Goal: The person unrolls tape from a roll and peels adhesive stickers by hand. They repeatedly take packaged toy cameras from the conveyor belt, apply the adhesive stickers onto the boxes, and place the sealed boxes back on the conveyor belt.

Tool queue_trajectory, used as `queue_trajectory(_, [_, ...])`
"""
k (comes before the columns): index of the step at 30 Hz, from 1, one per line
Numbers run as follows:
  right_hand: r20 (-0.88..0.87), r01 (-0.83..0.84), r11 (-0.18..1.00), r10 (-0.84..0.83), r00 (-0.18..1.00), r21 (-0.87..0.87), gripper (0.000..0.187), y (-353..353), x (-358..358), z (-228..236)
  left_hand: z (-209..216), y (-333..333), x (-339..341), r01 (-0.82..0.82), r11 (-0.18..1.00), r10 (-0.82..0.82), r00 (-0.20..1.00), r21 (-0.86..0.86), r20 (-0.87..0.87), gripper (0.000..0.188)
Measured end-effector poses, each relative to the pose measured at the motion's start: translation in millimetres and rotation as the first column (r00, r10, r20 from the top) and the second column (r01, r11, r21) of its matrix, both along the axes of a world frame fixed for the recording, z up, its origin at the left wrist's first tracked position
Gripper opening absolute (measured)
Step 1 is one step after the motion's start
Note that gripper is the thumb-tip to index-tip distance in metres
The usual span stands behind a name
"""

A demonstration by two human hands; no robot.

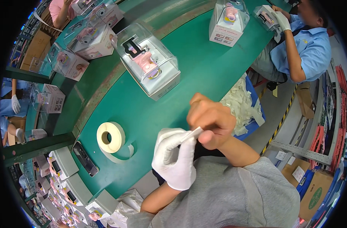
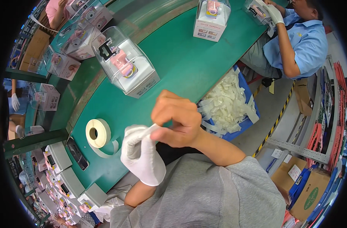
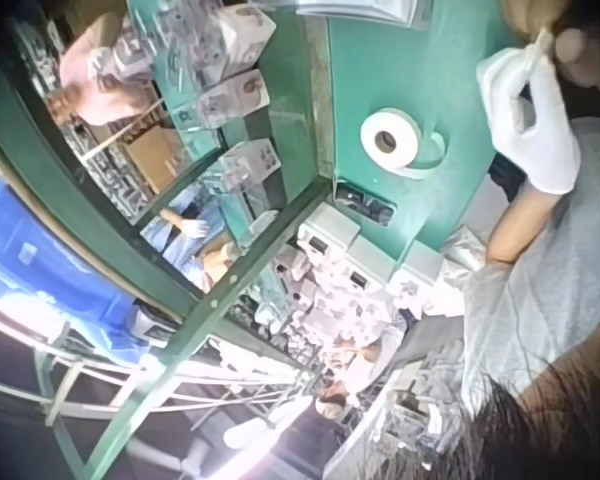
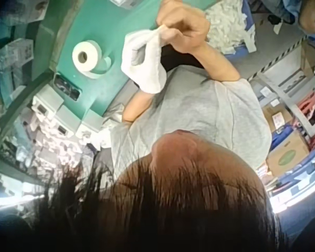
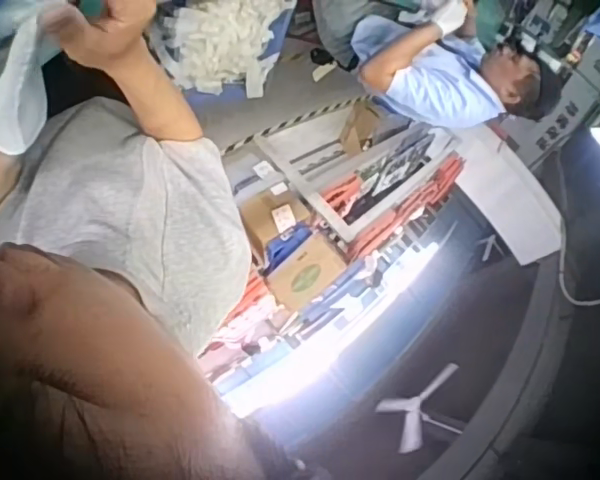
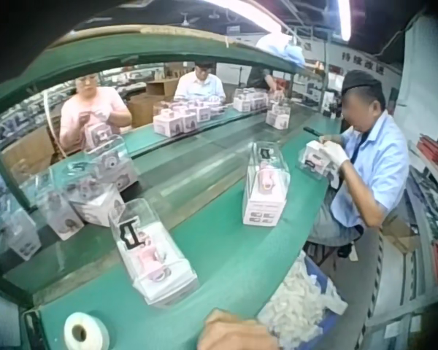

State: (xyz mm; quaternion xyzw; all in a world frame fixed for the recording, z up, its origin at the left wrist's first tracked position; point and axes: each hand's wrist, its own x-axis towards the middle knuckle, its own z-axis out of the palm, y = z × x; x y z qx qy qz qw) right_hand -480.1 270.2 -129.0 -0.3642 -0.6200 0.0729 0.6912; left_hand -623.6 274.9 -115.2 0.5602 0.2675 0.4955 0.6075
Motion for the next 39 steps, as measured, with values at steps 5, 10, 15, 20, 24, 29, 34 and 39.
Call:
queue_trajectory(5, [-0.089,0.004,0.99,-0.017,0.996,-0.144,0.011,-12.0,-12.7,-1.2,-9.9,2.4,-3.7,-0.023,0.996,0.027,0.999,-0.087,0.043,0.016])
queue_trajectory(10, [-0.085,0.004,0.988,-0.018,0.996,-0.157,0.009,-13.7,-18.1,-5.2,-8.8,-0.3,-6.5,-0.051,0.99,0.061,0.995,-0.13,0.073,0.017])
queue_trajectory(15, [-0.008,0.058,0.99,-0.059,0.998,-0.132,0.016,-8.4,-21.8,-10.1,-14.2,-2.3,-10.7,-0.008,0.967,0.044,0.99,-0.253,0.134,0.016])
queue_trajectory(20, [0.043,0.041,0.986,-0.035,0.998,-0.16,0.018,-0.8,-20.6,-17.2,-22.2,1.6,-12.2,0.011,0.928,0.083,0.969,-0.372,0.234,0.009])
queue_trajectory(24, [-0.049,0.113,0.961,-0.129,0.99,-0.254,0.013,6.9,-36.5,-24.1,-38.7,12.4,-9.5,-0.019,0.931,0.118,0.961,-0.365,0.252,0.009])
queue_trajectory(29, [0.355,0.119,0.921,0.022,0.935,-0.371,0.004,18.2,25.9,-9.9,-59.1,77.7,-27.9,-0.211,0.893,0.286,0.948,0.397,-0.138,0.075])
queue_trajectory(34, [0.683,0.179,0.918,0.123,0.72,-0.354,0.007,52.3,39.5,-4.8,-33.2,145.0,-30.7,0.088,0.466,0.483,0.809,0.88,-0.337,0.111])
queue_trajectory(39, [0.779,0.24,0.924,0.091,0.621,-0.299,0.013,66.0,24.0,-10.5,-61.9,166.4,-28.7,0.047,0.419,0.411,0.881,0.907,-0.235,0.103])
